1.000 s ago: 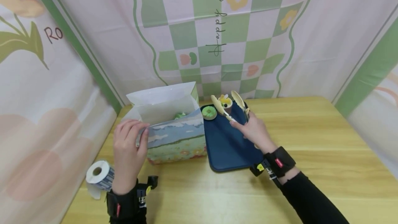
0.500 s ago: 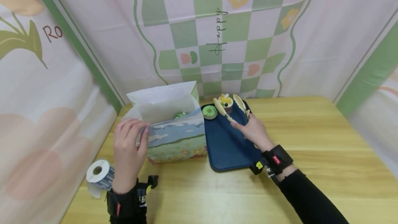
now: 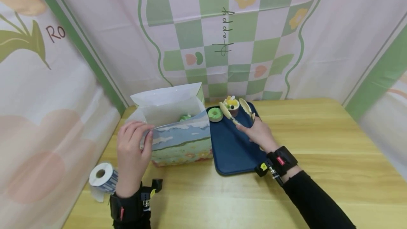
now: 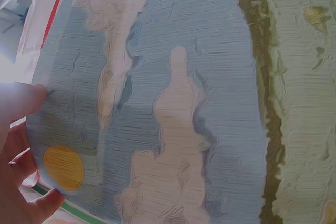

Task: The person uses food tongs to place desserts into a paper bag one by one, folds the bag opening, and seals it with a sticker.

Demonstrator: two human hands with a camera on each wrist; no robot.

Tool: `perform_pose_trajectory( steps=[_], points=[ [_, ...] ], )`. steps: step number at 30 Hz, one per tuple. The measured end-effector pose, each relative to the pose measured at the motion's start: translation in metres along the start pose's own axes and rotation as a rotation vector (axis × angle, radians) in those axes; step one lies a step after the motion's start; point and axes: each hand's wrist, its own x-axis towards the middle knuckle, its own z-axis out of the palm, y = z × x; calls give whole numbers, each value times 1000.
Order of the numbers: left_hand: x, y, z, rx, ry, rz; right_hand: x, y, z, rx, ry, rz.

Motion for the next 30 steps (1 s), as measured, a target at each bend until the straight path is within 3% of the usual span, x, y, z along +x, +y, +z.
perform_pose_trajectory(
  steps=[16, 30],
  points=[
    [0, 0, -1, 3, -7, -7, 5, 2, 4, -64, -26, 41],
    [1, 1, -1, -2, 5, -3, 4, 0, 5, -25, -42, 3]
  ],
)
